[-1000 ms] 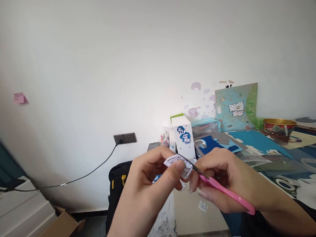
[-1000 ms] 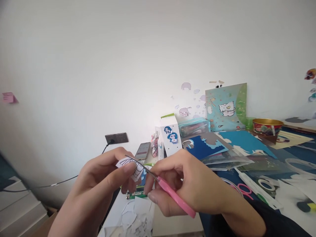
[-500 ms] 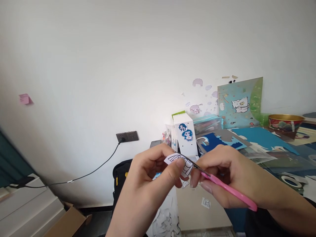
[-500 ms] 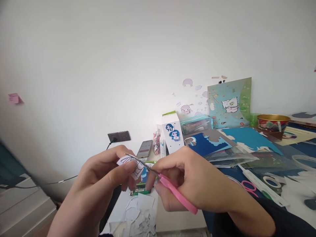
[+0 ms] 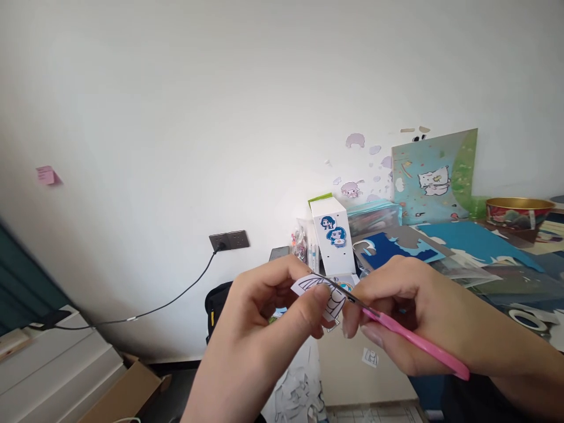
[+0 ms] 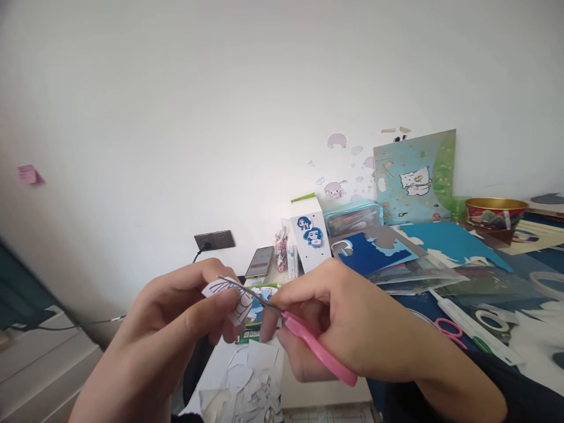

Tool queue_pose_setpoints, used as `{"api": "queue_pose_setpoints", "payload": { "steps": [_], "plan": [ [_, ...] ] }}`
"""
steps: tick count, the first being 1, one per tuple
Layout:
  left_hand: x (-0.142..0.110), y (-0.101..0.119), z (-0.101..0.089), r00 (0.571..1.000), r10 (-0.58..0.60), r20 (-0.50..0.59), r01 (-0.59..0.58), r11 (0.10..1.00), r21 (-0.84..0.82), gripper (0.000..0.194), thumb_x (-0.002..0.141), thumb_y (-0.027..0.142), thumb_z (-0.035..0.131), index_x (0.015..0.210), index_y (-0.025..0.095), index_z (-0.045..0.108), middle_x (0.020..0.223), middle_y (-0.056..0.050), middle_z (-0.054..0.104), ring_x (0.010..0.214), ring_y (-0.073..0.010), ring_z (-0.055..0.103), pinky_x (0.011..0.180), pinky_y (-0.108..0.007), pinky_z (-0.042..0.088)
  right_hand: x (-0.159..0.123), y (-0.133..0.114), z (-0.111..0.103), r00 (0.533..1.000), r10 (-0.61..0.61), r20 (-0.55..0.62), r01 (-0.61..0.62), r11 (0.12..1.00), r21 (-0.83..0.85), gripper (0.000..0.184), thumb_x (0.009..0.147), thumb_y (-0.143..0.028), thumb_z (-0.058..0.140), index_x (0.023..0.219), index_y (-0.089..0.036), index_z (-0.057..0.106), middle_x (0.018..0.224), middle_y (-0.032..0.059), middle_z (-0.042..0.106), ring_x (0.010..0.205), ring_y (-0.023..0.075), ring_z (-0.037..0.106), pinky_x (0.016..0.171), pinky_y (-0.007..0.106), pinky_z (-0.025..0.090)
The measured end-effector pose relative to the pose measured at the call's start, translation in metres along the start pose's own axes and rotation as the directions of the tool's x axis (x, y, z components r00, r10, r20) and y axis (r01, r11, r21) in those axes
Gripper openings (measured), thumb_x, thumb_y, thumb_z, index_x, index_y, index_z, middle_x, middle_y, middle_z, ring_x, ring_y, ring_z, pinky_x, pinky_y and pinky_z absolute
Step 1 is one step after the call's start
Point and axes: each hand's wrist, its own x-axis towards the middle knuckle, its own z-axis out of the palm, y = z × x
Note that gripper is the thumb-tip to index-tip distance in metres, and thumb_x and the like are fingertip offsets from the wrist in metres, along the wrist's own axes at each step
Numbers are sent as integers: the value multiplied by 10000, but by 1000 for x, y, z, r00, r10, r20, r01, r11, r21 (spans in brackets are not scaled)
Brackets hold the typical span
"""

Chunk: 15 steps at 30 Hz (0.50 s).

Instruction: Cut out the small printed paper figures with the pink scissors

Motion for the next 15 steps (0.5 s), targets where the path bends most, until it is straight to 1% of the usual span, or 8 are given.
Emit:
{"api": "queue_pose_setpoints", "payload": {
  "steps": [2, 6, 11, 15],
  "plan": [
    [0, -1, 0, 1000, -6, -6, 6, 1000, 9, 187, 732, 140, 590, 557, 203, 614, 477, 37, 518, 490, -99, 461, 477, -193, 342, 0, -1, 0, 1000, 7, 1, -7, 1000, -3, 249, 628, -16, 561, 740, -218, 653, 511, -73, 342, 448, 67, 283, 399, 189, 226],
    [-1, -2, 0, 1000, -8, -11, 8, 1000, 15, 197, 732, 133, 580, 552, 205, 617, 476, 37, 516, 483, -97, 459, 470, -192, 341, -1, 4, 2, 1000, -11, -14, 11, 1000, -1, 233, 628, -29, 574, 741, -216, 658, 499, -72, 353, 431, 67, 267, 382, 199, 202],
    [-1, -4, -1, 1000, -5, 19, 5, 1000, 16, 200, 732, 126, 582, 552, 209, 612, 481, 43, 515, 485, -90, 461, 472, -182, 345, -1, 8, 4, 1000, -21, -14, 21, 1000, -12, 224, 629, -34, 569, 733, -209, 661, 487, -71, 341, 424, 68, 264, 375, 201, 200],
    [0, -4, 1, 1000, -10, -18, 10, 1000, 20, 192, 733, 150, 583, 554, 209, 615, 474, 41, 508, 471, -92, 450, 455, -186, 335, -1, 8, 2, 999, -27, -20, 27, 999, -27, 228, 625, -32, 573, 728, -214, 664, 482, -73, 344, 423, 68, 266, 374, 197, 206]
  ]
}}
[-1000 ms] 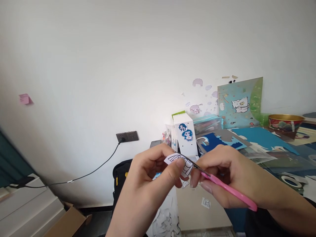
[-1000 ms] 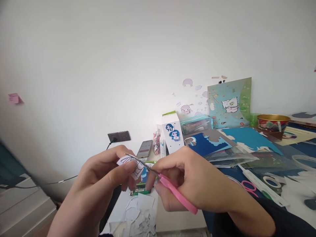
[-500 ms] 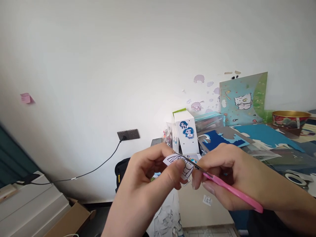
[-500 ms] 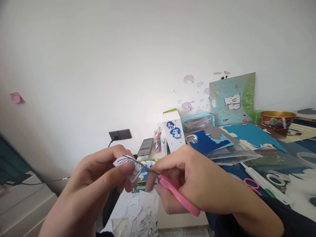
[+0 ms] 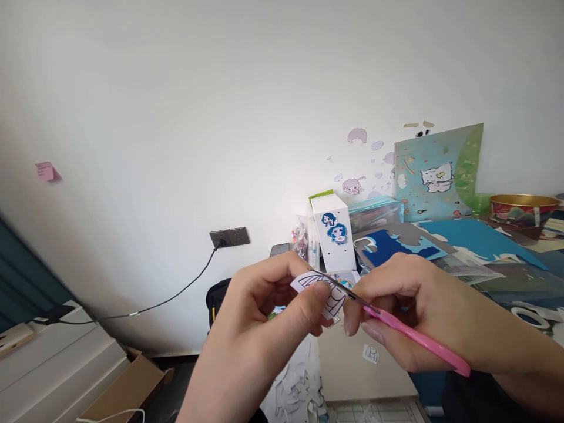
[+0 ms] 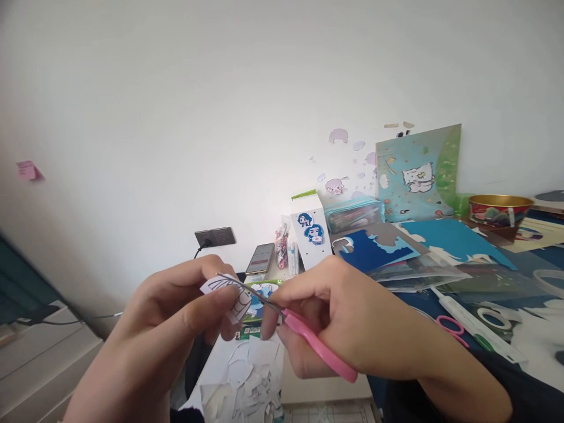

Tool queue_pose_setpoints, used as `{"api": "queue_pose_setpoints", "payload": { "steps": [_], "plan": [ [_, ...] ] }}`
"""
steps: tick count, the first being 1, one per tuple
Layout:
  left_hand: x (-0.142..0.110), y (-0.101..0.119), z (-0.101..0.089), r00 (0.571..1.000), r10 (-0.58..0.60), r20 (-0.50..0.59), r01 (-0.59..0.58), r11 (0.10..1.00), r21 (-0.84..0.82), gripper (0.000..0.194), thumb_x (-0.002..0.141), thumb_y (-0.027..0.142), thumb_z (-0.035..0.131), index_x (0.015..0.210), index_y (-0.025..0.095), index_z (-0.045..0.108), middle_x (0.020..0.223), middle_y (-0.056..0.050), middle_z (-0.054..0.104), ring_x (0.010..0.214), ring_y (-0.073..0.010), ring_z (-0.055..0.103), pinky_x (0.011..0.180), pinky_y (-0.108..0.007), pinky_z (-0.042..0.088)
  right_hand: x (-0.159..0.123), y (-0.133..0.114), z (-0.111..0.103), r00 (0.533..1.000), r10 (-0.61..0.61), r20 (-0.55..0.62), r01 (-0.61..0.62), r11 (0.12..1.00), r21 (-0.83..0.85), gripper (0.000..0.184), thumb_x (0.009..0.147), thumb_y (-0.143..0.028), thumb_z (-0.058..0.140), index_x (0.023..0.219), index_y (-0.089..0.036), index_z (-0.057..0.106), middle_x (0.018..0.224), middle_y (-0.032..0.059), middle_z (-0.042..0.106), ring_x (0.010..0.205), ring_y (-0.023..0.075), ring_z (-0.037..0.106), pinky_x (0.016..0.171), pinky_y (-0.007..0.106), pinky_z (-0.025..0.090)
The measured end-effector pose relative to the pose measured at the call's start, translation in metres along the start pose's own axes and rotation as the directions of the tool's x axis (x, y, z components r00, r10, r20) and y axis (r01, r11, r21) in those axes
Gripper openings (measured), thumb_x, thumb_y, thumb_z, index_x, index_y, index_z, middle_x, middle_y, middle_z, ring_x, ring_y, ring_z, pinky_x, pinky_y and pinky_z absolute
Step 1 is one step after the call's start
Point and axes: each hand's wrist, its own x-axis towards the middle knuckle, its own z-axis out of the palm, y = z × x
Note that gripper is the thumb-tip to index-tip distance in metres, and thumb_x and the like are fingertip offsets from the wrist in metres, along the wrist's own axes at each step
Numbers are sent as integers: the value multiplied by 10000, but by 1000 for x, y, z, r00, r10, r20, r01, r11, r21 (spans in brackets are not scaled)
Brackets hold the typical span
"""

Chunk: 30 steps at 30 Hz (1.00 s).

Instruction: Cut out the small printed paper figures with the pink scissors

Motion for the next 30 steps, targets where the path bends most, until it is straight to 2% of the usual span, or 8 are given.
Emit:
{"api": "queue_pose_setpoints", "payload": {
  "steps": [13, 17, 30],
  "plan": [
    [-1, 1, 1, 1000, -15, -19, 15, 1000, 15, 191, 725, 138, 583, 546, 201, 602, 477, 40, 511, 478, -94, 452, 459, -188, 336, 2, 1, 1, 999, -39, -8, 38, 996, -87, 198, 625, -45, 579, 716, -200, 664, 492, -59, 381, 417, 72, 297, 376, 199, 240],
    [-2, -1, -1, 1000, -4, 11, 3, 1000, 10, 195, 734, 143, 587, 549, 204, 601, 476, 43, 508, 476, -91, 451, 458, -185, 334, 3, 2, 0, 999, -47, -11, 46, 992, -116, 198, 630, -48, 579, 718, -202, 666, 496, -55, 392, 417, 75, 314, 379, 202, 250],
    [-1, 1, -3, 998, -46, 52, 46, 999, 4, 207, 717, 104, 576, 531, 189, 606, 466, 35, 498, 468, -84, 421, 449, -184, 302, 3, 5, -2, 999, 3, 45, 2, 994, -105, 210, 641, -46, 560, 739, -197, 669, 538, -46, 454, 435, 70, 317, 396, 204, 236]
  ]
}}
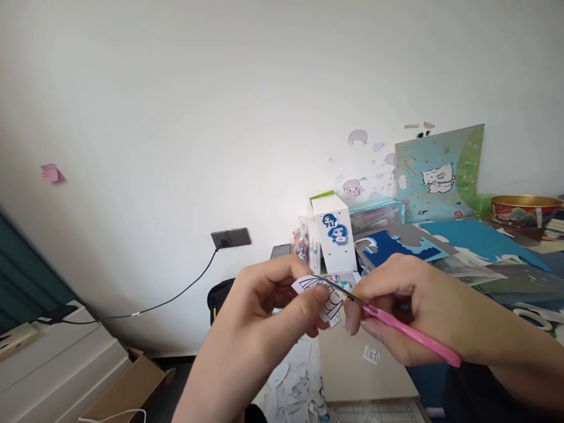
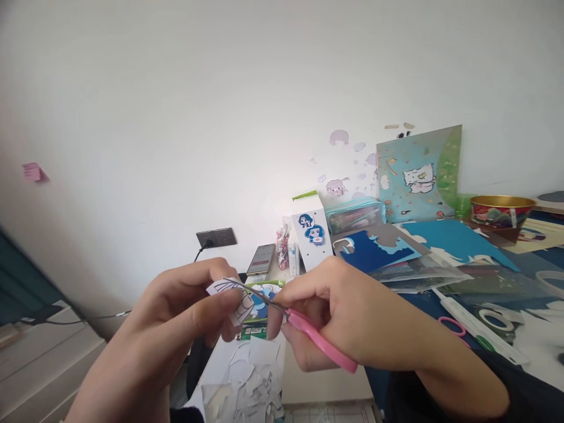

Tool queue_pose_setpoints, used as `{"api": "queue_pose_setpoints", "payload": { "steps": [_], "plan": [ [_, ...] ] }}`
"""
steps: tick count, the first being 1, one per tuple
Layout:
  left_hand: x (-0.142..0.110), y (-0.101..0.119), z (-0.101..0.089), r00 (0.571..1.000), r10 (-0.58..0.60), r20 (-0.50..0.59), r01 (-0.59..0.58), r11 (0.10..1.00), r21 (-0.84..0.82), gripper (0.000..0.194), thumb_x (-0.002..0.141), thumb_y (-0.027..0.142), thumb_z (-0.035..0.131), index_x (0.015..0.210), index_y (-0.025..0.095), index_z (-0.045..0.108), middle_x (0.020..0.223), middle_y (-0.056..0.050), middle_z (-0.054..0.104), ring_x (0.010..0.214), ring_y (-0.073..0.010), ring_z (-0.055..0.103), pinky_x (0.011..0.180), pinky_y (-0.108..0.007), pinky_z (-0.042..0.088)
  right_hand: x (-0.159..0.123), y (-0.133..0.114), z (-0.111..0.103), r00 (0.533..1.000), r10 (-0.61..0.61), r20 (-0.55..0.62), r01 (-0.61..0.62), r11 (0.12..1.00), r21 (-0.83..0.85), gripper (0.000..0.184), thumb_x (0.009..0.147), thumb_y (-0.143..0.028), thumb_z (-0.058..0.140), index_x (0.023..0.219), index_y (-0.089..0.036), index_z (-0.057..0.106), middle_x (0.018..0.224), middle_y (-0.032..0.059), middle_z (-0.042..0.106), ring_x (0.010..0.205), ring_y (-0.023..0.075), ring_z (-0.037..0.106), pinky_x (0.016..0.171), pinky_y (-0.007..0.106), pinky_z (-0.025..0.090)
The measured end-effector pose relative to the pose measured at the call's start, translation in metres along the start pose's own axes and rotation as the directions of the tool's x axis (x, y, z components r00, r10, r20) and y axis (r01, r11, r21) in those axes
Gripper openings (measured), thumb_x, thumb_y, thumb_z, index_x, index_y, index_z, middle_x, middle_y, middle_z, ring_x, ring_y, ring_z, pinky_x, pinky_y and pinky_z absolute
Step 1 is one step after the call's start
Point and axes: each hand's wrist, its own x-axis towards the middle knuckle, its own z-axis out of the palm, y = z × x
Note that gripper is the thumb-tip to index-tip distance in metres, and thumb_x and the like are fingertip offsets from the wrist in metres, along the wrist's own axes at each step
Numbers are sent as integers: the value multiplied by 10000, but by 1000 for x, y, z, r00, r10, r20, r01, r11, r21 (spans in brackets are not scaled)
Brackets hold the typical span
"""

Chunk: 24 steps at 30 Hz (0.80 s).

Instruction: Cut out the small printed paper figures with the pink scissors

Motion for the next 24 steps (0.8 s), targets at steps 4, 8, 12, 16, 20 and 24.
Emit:
{"api": "queue_pose_setpoints", "payload": {
  "steps": [4, 8, 12, 16, 20, 24],
  "plan": [
    [0, -1, -1, 1000, -16, 16, 16, 1000, -12, 184, 719, 106, 581, 562, 190, 626, 477, 33, 511, 473, -84, 434, 443, -178, 306, 0, 0, -1, 1000, 15, 19, -15, 999, 35, 206, 637, -41, 568, 737, -193, 665, 549, -47, 444, 452, 73, 319, 405, 207, 236],
    [9, -4, -7, 998, -16, 54, 18, 999, -29, 160, 750, 144, 601, 597, 184, 625, 540, 25, 558, 516, -87, 482, 459, -164, 342, 1, -1, 0, 1000, 3, -26, 0, 994, 107, 179, 659, -46, 569, 733, -186, 652, 508, -68, 357, 444, 65, 277, 399, 194, 222],
    [19, -12, -14, 956, -29, 293, 48, 997, -58, 92, 780, 188, 630, 689, 197, 621, 579, 45, 580, 523, -74, 492, 477, -144, 379, 5, -7, 5, 992, 10, -124, 14, 982, 187, 155, 697, -50, 532, 721, -180, 614, 554, -60, 365, 487, 65, 291, 417, 178, 237],
    [20, -19, -12, 972, 7, 235, 19, 994, -110, 109, 837, 241, 578, 735, 211, 600, 590, 55, 578, 524, -63, 471, 447, -121, 350, 8, -11, 11, 986, 23, -165, 18, 969, 247, 175, 681, -8, 490, 686, -176, 541, 559, -69, 310, 491, 58, 245, 414, 169, 215],
    [18, -21, -10, 985, 45, 166, -27, 994, -109, 179, 863, 281, 538, 703, 210, 574, 518, 64, 525, 485, -66, 436, 450, -130, 364, 8, -12, 13, 977, 3, -211, 50, 968, 246, 179, 673, -5, 502, 686, -178, 551, 555, -69, 317, 493, 60, 261, 409, 163, 220],
    [16, -20, -12, 989, 66, 130, -52, 993, -108, 150, 857, 259, 550, 719, 214, 587, 516, 70, 514, 478, -54, 430, 426, -99, 353, 7, -13, 15, 975, -15, -222, 68, 970, 232, 176, 684, -14, 516, 703, -178, 577, 556, -67, 332, 491, 59, 273, 412, 160, 233]
  ]
}}
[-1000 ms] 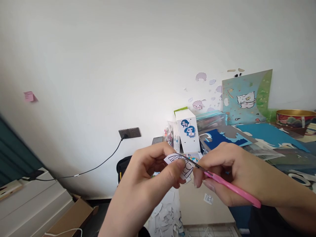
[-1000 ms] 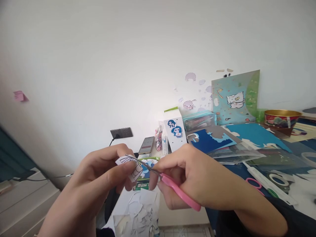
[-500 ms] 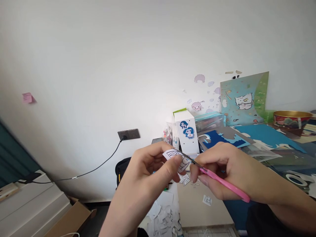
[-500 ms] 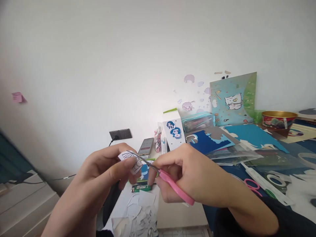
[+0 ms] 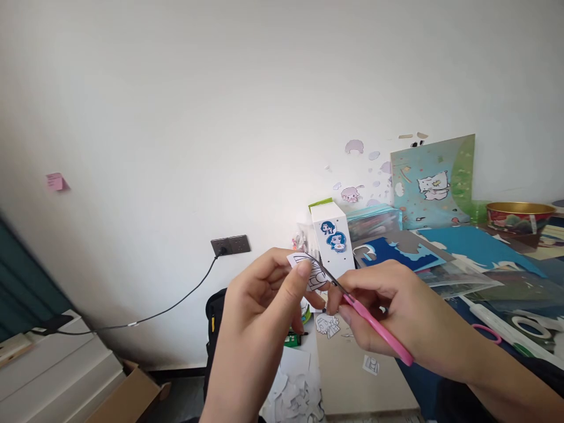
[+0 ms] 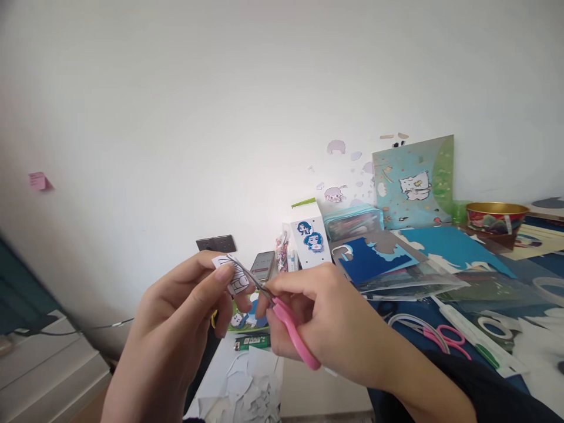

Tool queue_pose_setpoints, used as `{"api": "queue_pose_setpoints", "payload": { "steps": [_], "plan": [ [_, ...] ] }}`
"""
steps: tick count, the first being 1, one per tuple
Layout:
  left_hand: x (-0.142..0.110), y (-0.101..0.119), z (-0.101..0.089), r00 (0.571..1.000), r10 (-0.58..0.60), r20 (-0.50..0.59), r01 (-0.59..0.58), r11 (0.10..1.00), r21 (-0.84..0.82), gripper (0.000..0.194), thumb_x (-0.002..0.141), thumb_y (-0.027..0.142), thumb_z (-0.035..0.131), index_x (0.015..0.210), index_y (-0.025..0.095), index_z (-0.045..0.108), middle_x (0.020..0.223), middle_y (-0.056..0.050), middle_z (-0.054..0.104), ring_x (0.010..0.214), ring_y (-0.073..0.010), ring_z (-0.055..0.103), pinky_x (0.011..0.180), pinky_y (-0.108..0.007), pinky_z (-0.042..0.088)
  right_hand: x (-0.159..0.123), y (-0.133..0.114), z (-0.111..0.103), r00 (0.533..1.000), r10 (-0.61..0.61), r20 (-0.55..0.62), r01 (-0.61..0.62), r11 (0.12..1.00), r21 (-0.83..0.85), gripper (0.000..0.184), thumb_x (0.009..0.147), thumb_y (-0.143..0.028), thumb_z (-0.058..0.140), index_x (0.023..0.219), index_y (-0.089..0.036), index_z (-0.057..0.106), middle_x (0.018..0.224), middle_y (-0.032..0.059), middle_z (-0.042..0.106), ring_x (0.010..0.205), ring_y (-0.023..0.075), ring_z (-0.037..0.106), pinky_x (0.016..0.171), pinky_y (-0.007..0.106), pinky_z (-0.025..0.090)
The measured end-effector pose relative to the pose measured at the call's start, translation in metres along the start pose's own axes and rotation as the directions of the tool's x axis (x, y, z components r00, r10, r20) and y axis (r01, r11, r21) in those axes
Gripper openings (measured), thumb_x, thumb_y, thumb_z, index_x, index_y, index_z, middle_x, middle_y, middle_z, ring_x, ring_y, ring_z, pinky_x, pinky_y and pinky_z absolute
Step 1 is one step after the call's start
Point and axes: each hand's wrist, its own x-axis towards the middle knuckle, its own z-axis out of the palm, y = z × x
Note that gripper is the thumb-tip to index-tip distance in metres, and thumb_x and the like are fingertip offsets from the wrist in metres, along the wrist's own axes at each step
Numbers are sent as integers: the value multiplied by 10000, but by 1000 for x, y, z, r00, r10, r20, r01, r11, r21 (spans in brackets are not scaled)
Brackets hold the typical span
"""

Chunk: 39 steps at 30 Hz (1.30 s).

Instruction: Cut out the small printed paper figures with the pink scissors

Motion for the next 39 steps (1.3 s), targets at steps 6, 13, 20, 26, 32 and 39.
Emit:
{"api": "queue_pose_setpoints", "payload": {
  "steps": [6, 13, 20, 26, 32, 39],
  "plan": [
    [-4, 7, 7, 999, -6, -31, 5, 1000, -29, 183, 828, 203, 573, 646, 187, 558, 489, 63, 505, 457, -47, 429, 405, -84, 328, 1, -1, 2, 1000, -6, 30, 6, 1000, 19, 144, 676, -22, 554, 680, -165, 562, 549, -71, 336, 482, 51, 285, 408, 149, 240],
    [-10, 17, 18, 989, -12, -149, 17, 999, 36, 234, 770, 130, 585, 553, 175, 510, 473, 52, 521, 483, -68, 506, 375, -122, 287, 0, -3, 1, 995, -76, 70, 71, 995, 75, 148, 698, -30, 552, 719, -173, 581, 564, -72, 334, 495, 54, 281, 398, 150, 223],
    [-11, 17, 18, 991, 9, -132, -4, 999, 41, 223, 750, 108, 581, 545, 176, 527, 536, 42, 591, 515, -81, 548, 442, -136, 370, 0, -5, 0, 994, -44, 97, 39, 998, 56, 167, 687, -16, 546, 740, -167, 593, 564, -73, 330, 493, 57, 275, 399, 162, 226],
    [-10, 17, 16, 991, -13, -131, 21, 998, 55, 235, 760, 122, 584, 540, 174, 520, 513, 48, 575, 503, -74, 539, 438, -129, 368, 1, -1, -1, 996, -52, 75, 51, 999, 18, 180, 668, -4, 550, 726, -168, 597, 550, -75, 311, 488, 58, 270, 392, 161, 211],
    [-8, 18, 19, 992, -5, -123, 9, 1000, 28, 224, 762, 106, 567, 552, 177, 535, 511, 47, 574, 506, -80, 543, 507, -142, 422, 2, -8, -2, 991, 12, 136, -19, 998, 54, 154, 668, -49, 546, 747, -161, 616, 624, -35, 472, 514, 75, 357, 432, 185, 280],
    [-9, 19, 19, 991, -16, -133, 21, 999, 39, 226, 754, 110, 584, 544, 179, 536, 513, 43, 584, 505, -88, 557, 537, -161, 452, 2, -14, -5, 980, 66, 186, -77, 996, 52, 99, 662, -100, 597, 751, -141, 597, 659, -8, 497, 556, 99, 403, 479, 209, 327]
  ]
}}
